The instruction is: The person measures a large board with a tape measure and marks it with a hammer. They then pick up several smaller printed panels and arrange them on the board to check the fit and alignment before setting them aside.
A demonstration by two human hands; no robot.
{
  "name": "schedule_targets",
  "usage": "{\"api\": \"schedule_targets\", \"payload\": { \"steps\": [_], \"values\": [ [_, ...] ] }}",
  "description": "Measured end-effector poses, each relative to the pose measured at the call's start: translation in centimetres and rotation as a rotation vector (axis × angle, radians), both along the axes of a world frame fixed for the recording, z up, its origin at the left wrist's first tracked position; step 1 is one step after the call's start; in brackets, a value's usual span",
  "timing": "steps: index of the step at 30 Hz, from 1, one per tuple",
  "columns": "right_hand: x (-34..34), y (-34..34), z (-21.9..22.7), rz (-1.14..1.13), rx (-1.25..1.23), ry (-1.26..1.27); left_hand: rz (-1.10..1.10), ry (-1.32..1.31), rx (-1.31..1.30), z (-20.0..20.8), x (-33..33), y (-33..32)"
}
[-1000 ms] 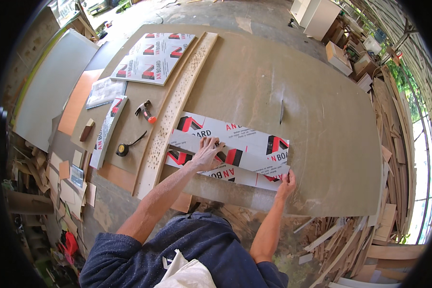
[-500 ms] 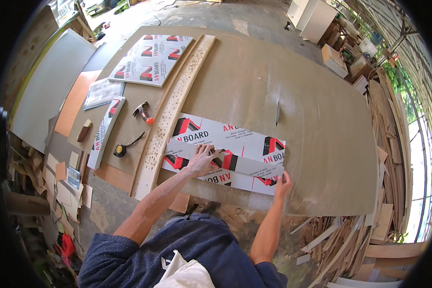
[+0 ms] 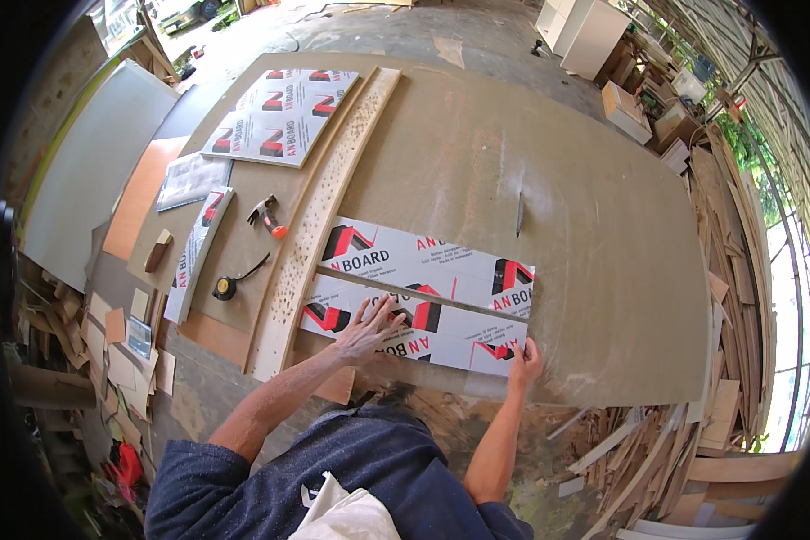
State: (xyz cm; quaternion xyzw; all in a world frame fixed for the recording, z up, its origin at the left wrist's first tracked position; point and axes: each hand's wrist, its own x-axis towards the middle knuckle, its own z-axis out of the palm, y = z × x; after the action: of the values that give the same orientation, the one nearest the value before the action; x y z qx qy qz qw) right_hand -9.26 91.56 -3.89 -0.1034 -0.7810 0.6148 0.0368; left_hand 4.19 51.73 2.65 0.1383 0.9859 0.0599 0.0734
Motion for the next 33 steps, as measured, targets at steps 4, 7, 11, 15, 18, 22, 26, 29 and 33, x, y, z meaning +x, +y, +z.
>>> {"api": "schedule_targets", "payload": {
  "steps": [4, 7, 11, 15, 18, 22, 26, 29, 33],
  "values": [
    [-0.3, -0.3, 0.1, -0.034, 0.047, -0.044, 0.0, 0.004, 0.024, -0.1, -0.7, -1.3],
    [-1.4, -0.2, -0.6, -0.044, 0.097, -0.029, 0.037, 0.014, 0.053, 0.5, -1.9, -1.6],
    [-2.3, -0.3, -0.9, -0.026, 0.159, -0.025, 0.121, 0.007, 0.067, 1.0, -2.5, -2.3],
    [-4.3, 0.6, 0.1, 0.028, 0.262, -0.123, 0.17, -0.034, 0.058, 1.2, -2.9, -3.1],
    [-7.7, 0.4, 0.0, 0.039, 0.281, -0.114, 0.168, -0.046, 0.071, 1.9, -3.3, -4.1],
    [-13.4, 0.2, -1.6, 0.057, 0.321, 0.023, 0.138, -0.038, 0.111, 2.0, -4.2, -4.3],
    [-15.6, -3.6, -1.7, 0.054, 0.812, -0.049, 0.147, -0.035, 0.144, 2.2, -4.3, -4.8],
    [-14.8, -4.1, -1.1, 0.002, 0.874, -0.044, 0.153, -0.074, 0.11, 2.6, -4.4, -5.0],
    [-16.2, -3.3, 0.8, 0.07, 0.736, -0.187, 0.16, -0.076, 0.111, 2.3, -4.4, -5.0]
  ]
}}
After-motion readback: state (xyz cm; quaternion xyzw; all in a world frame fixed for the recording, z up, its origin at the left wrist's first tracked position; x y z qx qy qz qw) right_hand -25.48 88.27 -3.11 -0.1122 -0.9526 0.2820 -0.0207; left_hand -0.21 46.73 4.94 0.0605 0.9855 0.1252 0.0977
